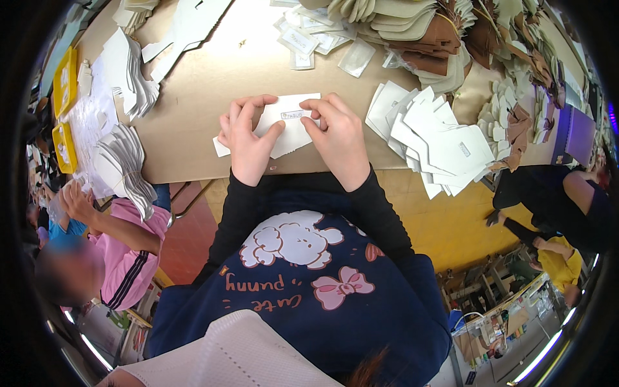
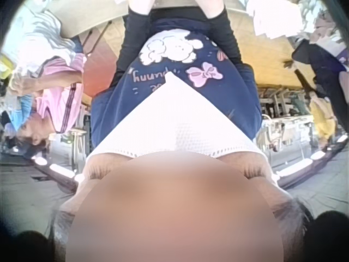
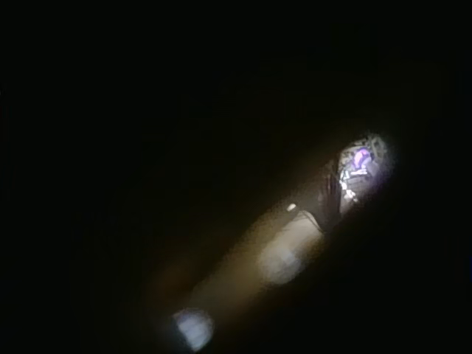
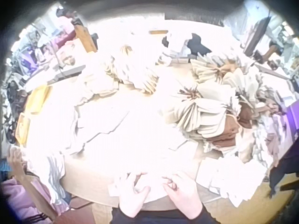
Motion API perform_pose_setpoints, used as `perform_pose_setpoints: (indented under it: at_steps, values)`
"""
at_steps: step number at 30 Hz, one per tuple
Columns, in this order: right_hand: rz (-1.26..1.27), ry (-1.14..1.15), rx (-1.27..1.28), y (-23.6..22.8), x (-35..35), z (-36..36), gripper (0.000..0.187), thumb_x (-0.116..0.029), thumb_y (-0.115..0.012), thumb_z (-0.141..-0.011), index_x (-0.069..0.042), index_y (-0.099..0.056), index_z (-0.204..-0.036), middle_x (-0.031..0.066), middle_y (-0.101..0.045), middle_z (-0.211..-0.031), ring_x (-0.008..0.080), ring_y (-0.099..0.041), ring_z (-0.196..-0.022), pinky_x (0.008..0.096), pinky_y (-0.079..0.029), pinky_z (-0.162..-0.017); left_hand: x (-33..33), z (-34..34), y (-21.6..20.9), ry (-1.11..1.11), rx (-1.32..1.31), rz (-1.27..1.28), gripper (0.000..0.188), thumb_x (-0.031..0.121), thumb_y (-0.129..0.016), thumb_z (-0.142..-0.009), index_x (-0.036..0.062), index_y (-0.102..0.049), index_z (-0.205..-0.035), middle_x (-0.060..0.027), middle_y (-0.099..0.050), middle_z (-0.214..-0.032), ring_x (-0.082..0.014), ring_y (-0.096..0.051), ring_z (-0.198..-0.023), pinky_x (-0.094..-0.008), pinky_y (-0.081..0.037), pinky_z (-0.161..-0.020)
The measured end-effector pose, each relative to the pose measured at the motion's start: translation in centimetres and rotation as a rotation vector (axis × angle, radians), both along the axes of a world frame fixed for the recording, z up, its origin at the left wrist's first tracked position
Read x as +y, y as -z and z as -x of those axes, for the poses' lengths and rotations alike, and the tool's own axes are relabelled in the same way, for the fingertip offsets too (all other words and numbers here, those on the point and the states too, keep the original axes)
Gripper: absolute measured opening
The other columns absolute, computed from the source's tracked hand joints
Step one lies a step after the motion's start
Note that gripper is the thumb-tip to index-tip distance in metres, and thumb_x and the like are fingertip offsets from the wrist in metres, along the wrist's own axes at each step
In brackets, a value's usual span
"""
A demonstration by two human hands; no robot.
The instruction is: The person repeatedly picks small white labels and places them onto white paper cutouts with rectangular cutouts. They smooth each label with their fingers and set the labeled cutouts aside on the table. The task continues in a repetitive manner throughout the clip.
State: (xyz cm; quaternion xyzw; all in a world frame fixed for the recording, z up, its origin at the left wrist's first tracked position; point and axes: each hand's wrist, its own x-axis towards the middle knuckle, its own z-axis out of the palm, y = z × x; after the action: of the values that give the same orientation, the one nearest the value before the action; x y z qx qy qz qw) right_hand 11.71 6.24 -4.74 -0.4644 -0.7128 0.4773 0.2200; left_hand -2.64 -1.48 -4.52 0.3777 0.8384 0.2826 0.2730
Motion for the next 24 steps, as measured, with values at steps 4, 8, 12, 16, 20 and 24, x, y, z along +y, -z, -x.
perform_pose_setpoints:
  at_steps: [4,8,12,16,20,24]
  values:
    - [0.044,0.004,-0.003,-0.09,0.04,-0.13,0.023,0.001,-0.073,-0.08,0.0,-0.072,-0.103,0.0075,-0.056,-0.082,0.0155,-0.052,-0.06,0.0295,-0.046,-0.058,-0.07,0.46,0.24,0.026,0.001,-0.006,0.036,0.017,-0.075,-0.072,0.0249,-0.071,-0.107,0.0063,-0.053,-0.109,-0.0223,-0.043,-0.111,-0.0418,-0.024,-0.096]
    - [0.058,0.006,0.001,-0.1,0.03,-0.14,0.023,0.002,-0.073,-0.08,0.001,-0.072,-0.103,0.0077,-0.056,-0.082,0.0153,-0.052,-0.061,0.0295,-0.046,-0.058,-0.19,0.61,0.41,0.044,-0.003,-0.017,0.036,0.019,-0.076,-0.071,0.0249,-0.071,-0.106,0.0058,-0.053,-0.108,-0.0217,-0.043,-0.11,-0.041,-0.024,-0.094]
    - [0.059,0.002,-0.004,-0.2,0.07,-0.09,0.023,0.002,-0.073,-0.08,0.001,-0.072,-0.103,0.0079,-0.056,-0.081,0.0152,-0.052,-0.061,0.0294,-0.046,-0.059,-0.17,0.39,0.5,0.057,0.042,-0.014,0.037,0.021,-0.077,-0.071,0.025,-0.071,-0.107,0.0049,-0.052,-0.108,-0.022,-0.042,-0.11,-0.0418,-0.023,-0.093]
    - [0.056,-0.002,-0.012,-0.19,0.1,-0.2,0.023,0.002,-0.073,-0.08,0.0,-0.072,-0.103,0.008,-0.056,-0.082,0.0154,-0.053,-0.062,0.0296,-0.046,-0.059,-0.03,0.08,0.56,0.046,0.076,0.004,0.04,0.028,-0.08,-0.071,0.026,-0.07,-0.109,0.0061,-0.055,-0.108,-0.0205,-0.041,-0.109,-0.0385,-0.022,-0.095]
    - [-0.024,-0.069,-0.006,0.19,0.09,-0.62,0.021,0.003,-0.073,-0.081,-0.002,-0.073,-0.102,0.0079,-0.057,-0.084,0.0165,-0.057,-0.064,0.0299,-0.047,-0.059,0.09,0.05,0.6,0.042,0.068,0.004,0.04,0.027,-0.08,-0.07,0.0256,-0.07,-0.109,0.0054,-0.053,-0.109,-0.0213,-0.041,-0.109,-0.0399,-0.022,-0.094]
    - [-0.12,-0.098,0.042,0.64,-0.06,-0.85,0.019,0.004,-0.074,-0.081,-0.003,-0.075,-0.099,0.0049,-0.058,-0.085,0.0128,-0.057,-0.063,0.0258,-0.048,-0.059,0.07,0.26,0.59,0.05,0.05,-0.002,0.038,0.025,-0.08,-0.07,0.0257,-0.07,-0.107,0.0038,-0.05,-0.108,-0.0228,-0.042,-0.11,-0.0423,-0.023,-0.092]
